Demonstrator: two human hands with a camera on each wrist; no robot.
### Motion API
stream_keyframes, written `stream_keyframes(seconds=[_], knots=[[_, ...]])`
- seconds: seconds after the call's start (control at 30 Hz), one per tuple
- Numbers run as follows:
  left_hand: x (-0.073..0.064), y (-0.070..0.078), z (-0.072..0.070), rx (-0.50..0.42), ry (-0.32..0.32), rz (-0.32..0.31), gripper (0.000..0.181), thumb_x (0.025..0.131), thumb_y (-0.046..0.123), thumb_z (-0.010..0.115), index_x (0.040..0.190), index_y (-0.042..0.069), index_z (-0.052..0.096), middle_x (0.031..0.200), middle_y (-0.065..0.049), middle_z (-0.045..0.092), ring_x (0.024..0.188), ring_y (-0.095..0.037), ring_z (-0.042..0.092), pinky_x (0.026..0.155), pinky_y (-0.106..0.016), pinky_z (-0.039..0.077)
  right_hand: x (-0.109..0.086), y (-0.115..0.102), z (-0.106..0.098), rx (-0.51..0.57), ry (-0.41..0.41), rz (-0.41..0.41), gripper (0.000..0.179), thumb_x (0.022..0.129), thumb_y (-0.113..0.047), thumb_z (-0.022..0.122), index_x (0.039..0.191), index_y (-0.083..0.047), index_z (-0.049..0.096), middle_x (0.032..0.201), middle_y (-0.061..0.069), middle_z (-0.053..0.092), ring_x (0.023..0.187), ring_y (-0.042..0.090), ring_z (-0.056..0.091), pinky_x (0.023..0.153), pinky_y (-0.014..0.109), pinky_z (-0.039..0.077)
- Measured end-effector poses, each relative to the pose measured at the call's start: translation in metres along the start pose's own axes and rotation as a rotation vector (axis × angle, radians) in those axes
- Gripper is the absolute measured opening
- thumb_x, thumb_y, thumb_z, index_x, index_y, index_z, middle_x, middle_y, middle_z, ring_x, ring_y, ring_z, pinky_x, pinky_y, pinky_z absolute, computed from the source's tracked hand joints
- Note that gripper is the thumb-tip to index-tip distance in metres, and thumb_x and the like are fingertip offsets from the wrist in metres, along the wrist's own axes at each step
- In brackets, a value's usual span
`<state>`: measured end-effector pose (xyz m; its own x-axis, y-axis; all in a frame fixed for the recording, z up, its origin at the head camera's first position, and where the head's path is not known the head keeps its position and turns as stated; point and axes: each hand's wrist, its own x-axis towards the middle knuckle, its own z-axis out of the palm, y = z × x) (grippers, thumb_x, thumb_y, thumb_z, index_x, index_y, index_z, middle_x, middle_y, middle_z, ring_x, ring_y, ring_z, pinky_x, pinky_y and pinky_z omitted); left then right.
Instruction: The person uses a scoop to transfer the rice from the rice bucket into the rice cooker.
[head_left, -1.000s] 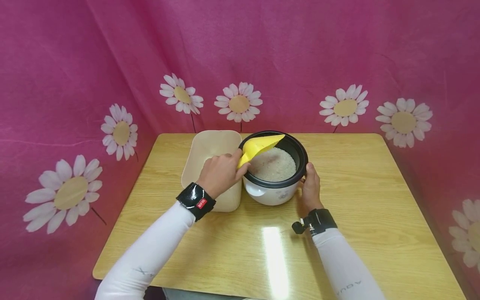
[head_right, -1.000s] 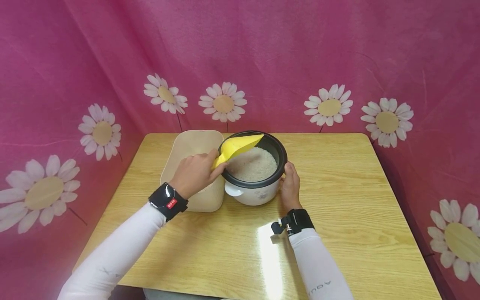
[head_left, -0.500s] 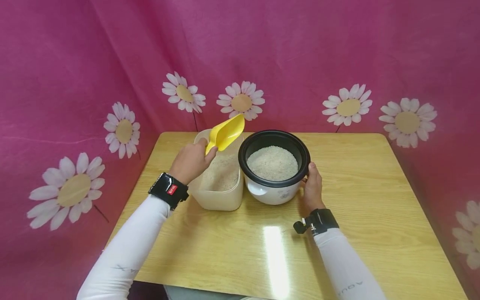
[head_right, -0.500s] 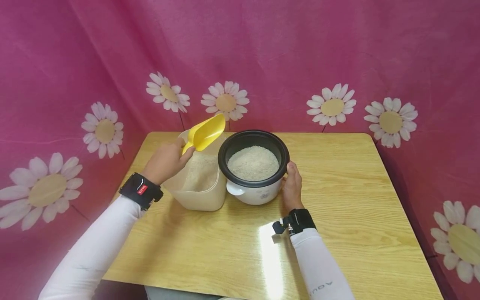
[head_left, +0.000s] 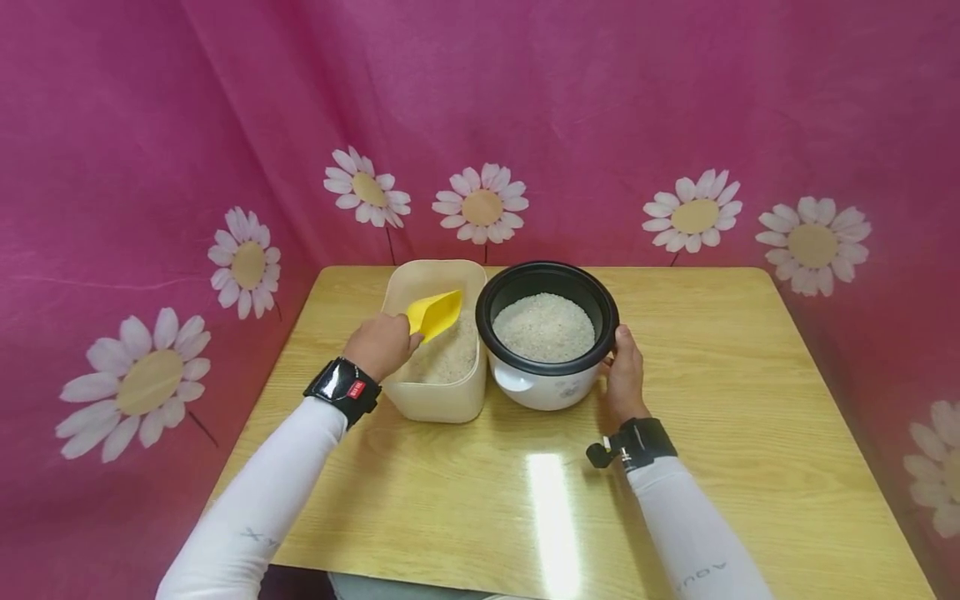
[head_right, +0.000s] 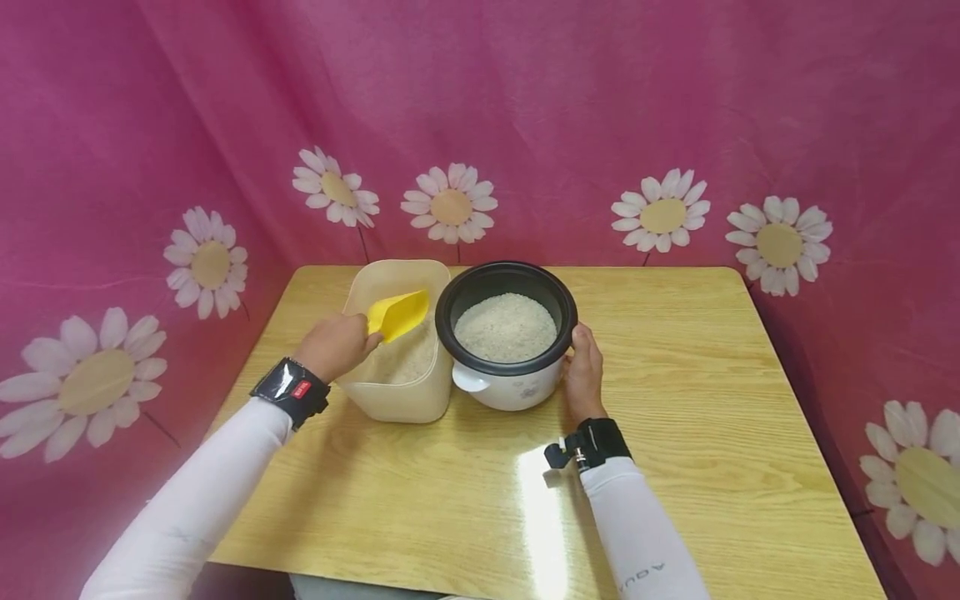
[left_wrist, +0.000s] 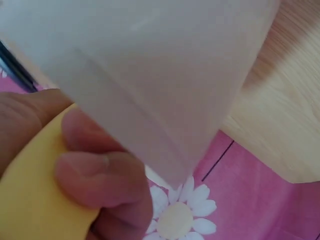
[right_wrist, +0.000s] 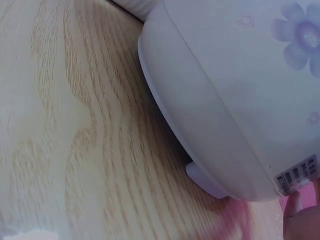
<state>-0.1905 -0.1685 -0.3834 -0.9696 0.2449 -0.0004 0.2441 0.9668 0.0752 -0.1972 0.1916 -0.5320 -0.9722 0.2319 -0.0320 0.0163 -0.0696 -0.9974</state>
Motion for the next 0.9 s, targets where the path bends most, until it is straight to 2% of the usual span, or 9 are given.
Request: stream_keyframes(seconds=[0.2,0.4,0.5,0.7,0.8,0.9], knots=[[0.005,0.005,0.004,0.027,-0.097,-0.040,0.034,0.102,0.031,0.065,0.096,-0.002,0.070,0.070,-0.008,0.055,0.058,-0.025,0.056,0.056,-0.035,0.048,-0.003,-0.002,0.000,-0.036,-0.007,0.004,0.058,0.108,-0.060,0.025,0.142,-0.028,0.060,0.148,-0.007,0.052,0.137,0.007,0.042,0.118,0.045,0.031],[0.008,0.009,0.006,0.032,-0.119,-0.030,0.034,0.101,0.030,0.065,0.092,-0.002,0.072,0.072,-0.010,0.060,0.063,-0.027,0.061,0.061,-0.043,0.056,-0.012,-0.020,0.001,-0.042,-0.019,0.008,0.058,0.109,-0.056,0.025,0.144,-0.025,0.059,0.151,-0.001,0.051,0.138,0.008,0.042,0.118,0.046,0.031],[0.008,0.012,0.008,0.038,-0.137,-0.042,0.032,0.100,0.030,0.066,0.096,-0.002,0.072,0.076,-0.012,0.064,0.068,-0.028,0.063,0.064,-0.046,0.058,-0.015,-0.024,0.002,-0.051,-0.023,-0.002,0.058,0.109,-0.054,0.025,0.144,-0.022,0.058,0.150,0.001,0.051,0.137,0.008,0.043,0.117,0.043,0.032],[0.007,0.014,0.017,0.130,-0.153,-0.050,0.031,0.098,0.032,0.071,0.100,0.001,0.076,0.076,-0.010,0.066,0.063,-0.023,0.059,0.060,-0.043,0.057,-0.009,-0.012,0.002,-0.045,-0.026,-0.007,0.059,0.109,-0.056,0.025,0.143,-0.021,0.058,0.146,-0.003,0.053,0.136,0.007,0.043,0.115,0.041,0.034],[0.008,0.015,0.019,0.135,-0.161,-0.051,0.031,0.097,0.032,0.072,0.099,0.001,0.076,0.073,-0.009,0.064,0.062,-0.023,0.056,0.059,-0.041,0.054,-0.005,-0.005,0.001,-0.037,-0.019,-0.014,0.060,0.108,-0.060,0.026,0.142,-0.024,0.059,0.145,-0.005,0.053,0.136,0.006,0.043,0.115,0.041,0.034],[0.011,0.015,0.021,0.126,-0.166,-0.040,0.033,0.098,0.034,0.071,0.098,0.001,0.076,0.074,-0.010,0.064,0.064,-0.025,0.059,0.061,-0.043,0.055,-0.003,-0.002,0.000,-0.017,-0.013,-0.020,0.061,0.106,-0.064,0.028,0.141,-0.026,0.060,0.145,-0.006,0.054,0.136,0.007,0.043,0.114,0.042,0.032]])
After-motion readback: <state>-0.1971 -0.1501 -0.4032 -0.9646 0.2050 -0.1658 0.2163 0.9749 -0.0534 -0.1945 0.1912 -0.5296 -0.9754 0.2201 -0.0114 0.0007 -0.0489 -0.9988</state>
